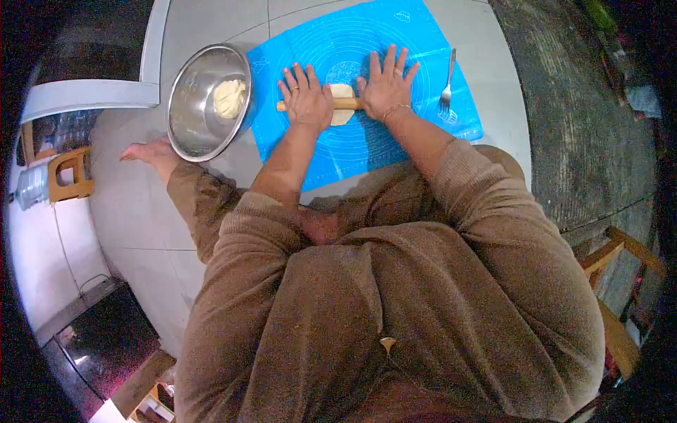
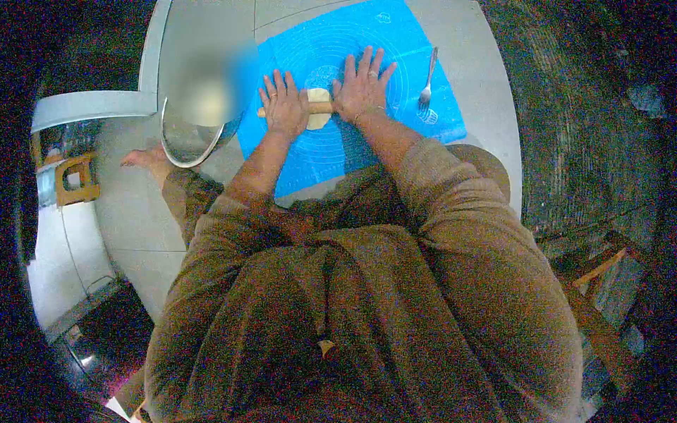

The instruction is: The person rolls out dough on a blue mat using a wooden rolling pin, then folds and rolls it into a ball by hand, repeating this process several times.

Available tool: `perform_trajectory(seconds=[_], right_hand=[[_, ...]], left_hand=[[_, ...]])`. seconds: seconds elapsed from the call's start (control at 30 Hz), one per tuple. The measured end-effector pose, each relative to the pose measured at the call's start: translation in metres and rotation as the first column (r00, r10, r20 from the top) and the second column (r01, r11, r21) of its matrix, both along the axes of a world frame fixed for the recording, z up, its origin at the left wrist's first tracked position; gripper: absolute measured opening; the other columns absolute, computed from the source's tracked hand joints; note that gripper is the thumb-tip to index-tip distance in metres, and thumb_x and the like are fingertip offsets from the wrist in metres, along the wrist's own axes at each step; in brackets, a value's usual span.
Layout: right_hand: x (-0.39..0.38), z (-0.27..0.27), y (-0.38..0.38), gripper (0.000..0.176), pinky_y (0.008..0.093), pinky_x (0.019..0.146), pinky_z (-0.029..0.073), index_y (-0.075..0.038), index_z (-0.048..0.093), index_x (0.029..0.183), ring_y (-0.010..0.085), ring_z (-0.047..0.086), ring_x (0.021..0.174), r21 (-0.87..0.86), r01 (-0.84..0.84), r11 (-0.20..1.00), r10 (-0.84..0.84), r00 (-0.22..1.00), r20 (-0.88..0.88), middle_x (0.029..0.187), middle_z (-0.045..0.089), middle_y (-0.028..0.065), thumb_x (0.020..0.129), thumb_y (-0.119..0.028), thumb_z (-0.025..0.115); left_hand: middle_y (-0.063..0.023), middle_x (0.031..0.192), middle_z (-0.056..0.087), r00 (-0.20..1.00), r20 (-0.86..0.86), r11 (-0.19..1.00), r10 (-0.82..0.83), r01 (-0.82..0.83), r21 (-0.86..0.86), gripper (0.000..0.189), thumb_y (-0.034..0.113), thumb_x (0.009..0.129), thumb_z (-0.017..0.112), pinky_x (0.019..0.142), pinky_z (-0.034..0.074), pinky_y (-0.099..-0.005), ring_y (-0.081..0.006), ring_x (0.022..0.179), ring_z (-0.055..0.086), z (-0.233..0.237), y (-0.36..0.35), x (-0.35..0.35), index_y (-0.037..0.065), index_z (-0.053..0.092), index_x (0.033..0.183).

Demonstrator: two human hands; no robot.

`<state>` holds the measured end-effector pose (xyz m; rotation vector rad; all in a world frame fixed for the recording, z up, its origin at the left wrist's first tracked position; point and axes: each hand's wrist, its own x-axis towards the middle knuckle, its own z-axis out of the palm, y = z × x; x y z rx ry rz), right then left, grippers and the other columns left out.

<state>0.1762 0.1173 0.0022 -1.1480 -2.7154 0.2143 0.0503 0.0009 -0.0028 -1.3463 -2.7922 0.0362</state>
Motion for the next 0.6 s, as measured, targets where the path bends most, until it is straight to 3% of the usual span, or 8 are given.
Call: perform_trajectory(seconds=[0.1, 0.27, 0.37, 0.6], right_hand=[[-0.003, -0.004, 0.004, 0.066, 0.0684, 0.105, 0.003, -0.006, 0.032, 0.141, 0.0483, 0.003, 0.138, 0.014, 0.01, 1.0, -0.009, 0.999, -0.035, 0.149, 0.013, 0.0283, 0.09, -0.046, 0.042], [-0.012, -0.017, 0.017, 0.068, 0.0726, 0.101, 0.001, -0.002, 0.037, 0.137, 0.0527, 0.007, 0.136, 0.076, 0.028, 0.997, -0.017, 0.989, -0.147, 0.146, 0.017, 0.0325, 0.086, -0.047, 0.047], [-0.015, -0.006, 0.018, 0.066, 0.068, 0.105, -0.001, -0.008, 0.031, 0.142, 0.0477, 0.002, 0.139, 0.008, 0.089, 0.996, -0.089, 0.996, 0.003, 0.15, 0.011, 0.0271, 0.09, -0.047, 0.042], [-0.027, -0.013, 0.029, 0.066, 0.0687, 0.105, 0.001, -0.009, 0.029, 0.143, 0.0469, 0.004, 0.139, 0.033, 0.145, 0.989, -0.146, 0.988, 0.054, 0.15, 0.012, 0.0259, 0.09, -0.047, 0.042]], left_hand=[[-0.0207, 0.152, 0.012, 1.0, -0.017, 0.999, 0.018, -0.019, -0.03, 0.062, 0.038, 0.096, 0.033, 0.113, 0.0, -0.0539, -0.0402, 0.141, 0.002, -0.001, 0.007, -0.005, -0.001, 0.023, 0.144], [-0.0263, 0.147, 0.022, 0.994, -0.079, 0.984, -0.07, 0.082, 0.157, 0.062, 0.038, 0.093, 0.041, 0.107, 0.012, -0.0642, -0.048, 0.137, 0.014, -0.018, 0.013, -0.019, -0.004, 0.03, 0.139], [-0.0262, 0.148, 0.021, 0.995, -0.07, 0.988, -0.066, 0.075, 0.133, 0.064, 0.039, 0.093, 0.04, 0.106, 0.011, -0.0659, -0.0482, 0.137, 0.013, -0.018, 0.019, -0.024, -0.004, 0.028, 0.14], [-0.0256, 0.15, 0.015, 0.999, 0.003, 0.994, -0.034, 0.033, 0.103, 0.068, 0.043, 0.093, 0.039, 0.106, 0.008, -0.0669, -0.0478, 0.138, 0.009, -0.016, 0.035, -0.037, -0.002, 0.023, 0.143]])
